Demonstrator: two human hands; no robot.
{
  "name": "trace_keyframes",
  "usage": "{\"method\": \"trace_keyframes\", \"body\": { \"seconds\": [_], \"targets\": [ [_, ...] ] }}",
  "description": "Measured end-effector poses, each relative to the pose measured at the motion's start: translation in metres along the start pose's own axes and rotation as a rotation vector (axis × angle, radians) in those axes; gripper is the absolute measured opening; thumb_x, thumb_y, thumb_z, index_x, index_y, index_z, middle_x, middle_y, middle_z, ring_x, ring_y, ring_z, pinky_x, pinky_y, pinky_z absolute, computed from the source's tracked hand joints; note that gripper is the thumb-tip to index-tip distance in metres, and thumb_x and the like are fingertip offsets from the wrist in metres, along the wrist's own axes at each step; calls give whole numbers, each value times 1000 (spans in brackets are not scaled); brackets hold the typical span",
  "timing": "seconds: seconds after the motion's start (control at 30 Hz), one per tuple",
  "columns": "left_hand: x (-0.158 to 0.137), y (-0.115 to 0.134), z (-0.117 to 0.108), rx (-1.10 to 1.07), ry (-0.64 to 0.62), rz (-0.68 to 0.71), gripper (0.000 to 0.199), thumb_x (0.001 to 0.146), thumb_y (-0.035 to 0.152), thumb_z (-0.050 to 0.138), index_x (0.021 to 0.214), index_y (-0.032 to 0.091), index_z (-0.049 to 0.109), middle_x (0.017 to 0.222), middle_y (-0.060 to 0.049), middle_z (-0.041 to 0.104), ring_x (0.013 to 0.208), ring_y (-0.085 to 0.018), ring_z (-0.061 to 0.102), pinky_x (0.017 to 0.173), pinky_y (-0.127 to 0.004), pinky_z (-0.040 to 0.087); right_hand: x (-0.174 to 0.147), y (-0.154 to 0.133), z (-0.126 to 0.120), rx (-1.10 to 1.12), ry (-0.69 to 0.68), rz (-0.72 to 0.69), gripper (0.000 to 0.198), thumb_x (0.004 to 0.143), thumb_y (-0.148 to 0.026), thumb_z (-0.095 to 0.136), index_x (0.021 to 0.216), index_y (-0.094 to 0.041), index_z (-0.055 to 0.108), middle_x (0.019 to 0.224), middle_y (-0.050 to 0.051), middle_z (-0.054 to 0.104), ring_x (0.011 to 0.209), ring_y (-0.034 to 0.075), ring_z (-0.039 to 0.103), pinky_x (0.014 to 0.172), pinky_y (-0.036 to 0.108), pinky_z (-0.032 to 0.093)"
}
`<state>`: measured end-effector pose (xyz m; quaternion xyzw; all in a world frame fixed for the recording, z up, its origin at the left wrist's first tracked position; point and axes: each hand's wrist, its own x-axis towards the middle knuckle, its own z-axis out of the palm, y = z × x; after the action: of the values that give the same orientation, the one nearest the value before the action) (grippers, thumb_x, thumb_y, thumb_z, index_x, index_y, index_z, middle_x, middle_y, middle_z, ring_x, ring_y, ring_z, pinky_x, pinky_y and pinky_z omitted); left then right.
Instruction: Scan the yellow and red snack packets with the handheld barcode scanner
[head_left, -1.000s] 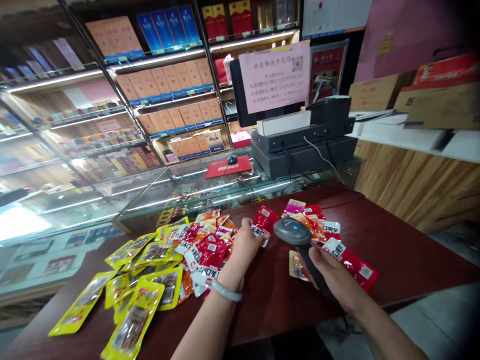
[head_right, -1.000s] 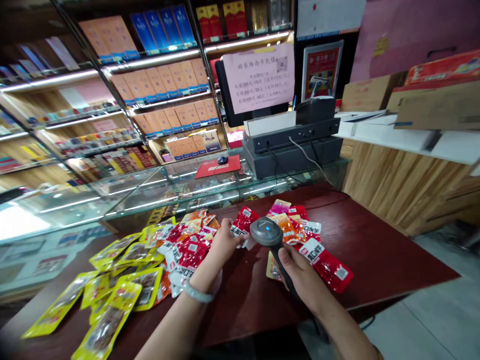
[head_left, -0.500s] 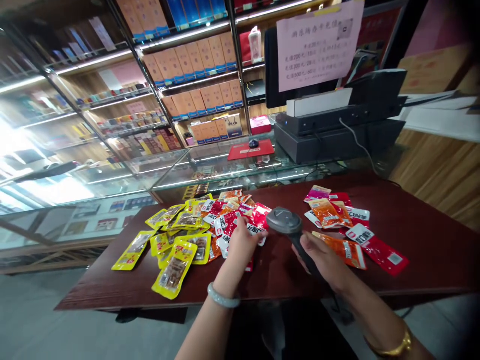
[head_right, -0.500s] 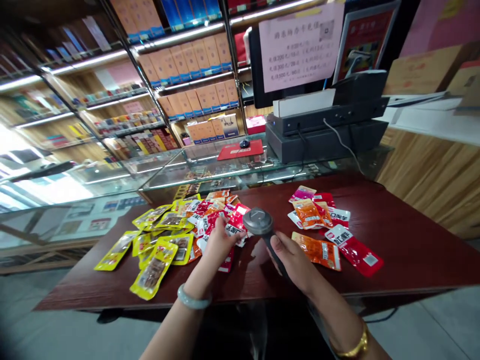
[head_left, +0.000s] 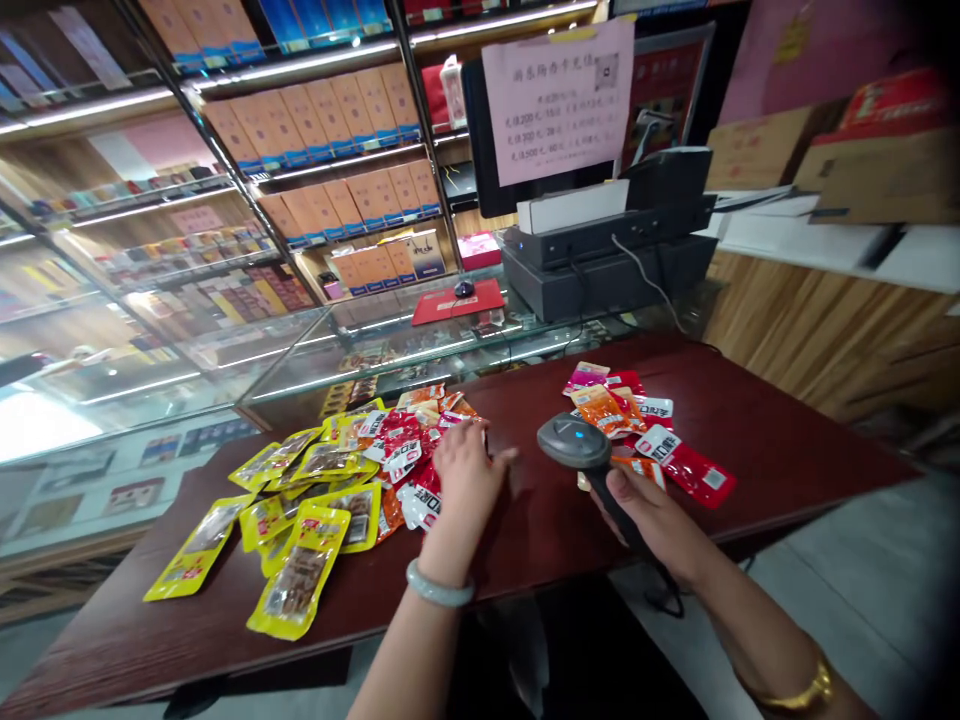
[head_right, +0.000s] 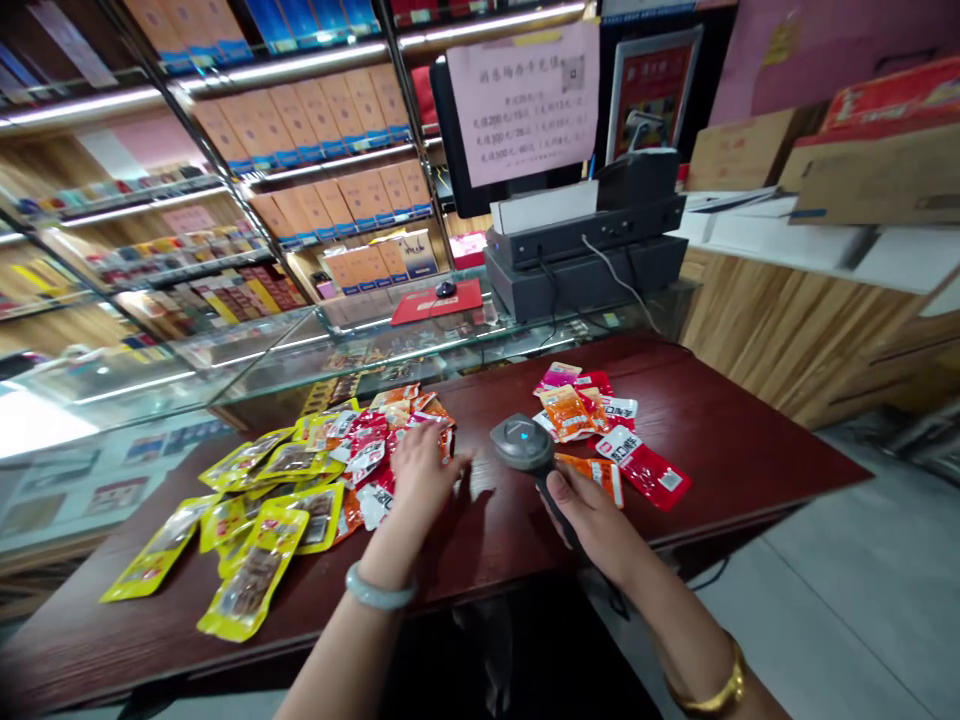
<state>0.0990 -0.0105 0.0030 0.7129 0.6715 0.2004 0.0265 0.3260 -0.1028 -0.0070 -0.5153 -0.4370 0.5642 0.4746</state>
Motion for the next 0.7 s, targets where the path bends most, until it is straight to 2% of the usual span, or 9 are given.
{"method": "trace_keyframes", "body": {
  "seconds": [0.07, 0.17, 0.23, 0.33, 0.43, 0.5, 0.6, 0.7],
  "targets": [
    [-7, 33, 16, -82, -125, 182, 47, 80, 47, 71, 122, 26, 63, 131, -10, 60, 124, -29, 49, 108, -42, 35, -4, 1, -15, -4, 44, -9, 51, 83, -72, 56, 95, -23, 61, 67, -1, 54, 57, 17, 48, 52, 27, 37],
    [-14, 72, 38, -140, -212, 356, 52, 78, 43, 74, 126, 28, 61, 128, -8, 59, 119, -28, 50, 103, -41, 38, -11, 0, -35, 14, 110, -20, 50, 83, -73, 57, 86, -22, 59, 64, -2, 51, 54, 16, 44, 50, 26, 35],
    [-15, 89, 49, -140, -230, 445, 53, 78, 42, 73, 127, 28, 59, 128, -9, 58, 119, -29, 49, 101, -43, 39, -16, 0, -46, 67, 151, -13, 50, 82, -72, 58, 79, -22, 56, 60, -3, 48, 51, 14, 42, 48, 25, 32],
    [-10, 103, 58, -97, -268, 515, 51, 75, 48, 74, 118, 23, 62, 122, -13, 60, 116, -32, 51, 97, -45, 42, -22, 0, -58, 139, 189, 5, 50, 80, -71, 62, 78, -22, 56, 61, -3, 50, 50, 12, 42, 45, 24, 30],
    [-4, 103, 60, -46, -296, 464, 57, 69, 52, 78, 110, 16, 62, 115, -17, 63, 111, -35, 55, 93, -46, 44, -23, 2, -63, 169, 203, 27, 51, 77, -72, 65, 82, -21, 60, 62, -2, 53, 50, 12, 45, 44, 23, 33],
    [0, 95, 59, -89, -322, 357, 50, 73, 46, 75, 109, 16, 61, 105, -16, 68, 102, -32, 62, 87, -42, 47, -23, 4, -63, 179, 212, 44, 51, 75, -72, 67, 86, -22, 63, 62, -2, 55, 51, 13, 49, 45, 23, 38],
    [6, 73, 60, -335, -336, 126, 28, 86, 34, 61, 110, 19, 60, 94, -9, 72, 87, -24, 68, 78, -33, 49, -22, 6, -57, 181, 215, 57, 52, 74, -71, 69, 93, -23, 67, 67, 0, 62, 58, 17, 59, 52, 27, 49],
    [14, 48, 63, -706, -237, -47, 24, 94, 33, 47, 108, 20, 62, 97, -8, 73, 86, -20, 68, 75, -29, 51, -20, 9, -47, 132, 152, 53, 54, 77, -70, 67, 105, -25, 72, 78, 4, 70, 72, 23, 67, 68, 35, 58]
  ]
}}
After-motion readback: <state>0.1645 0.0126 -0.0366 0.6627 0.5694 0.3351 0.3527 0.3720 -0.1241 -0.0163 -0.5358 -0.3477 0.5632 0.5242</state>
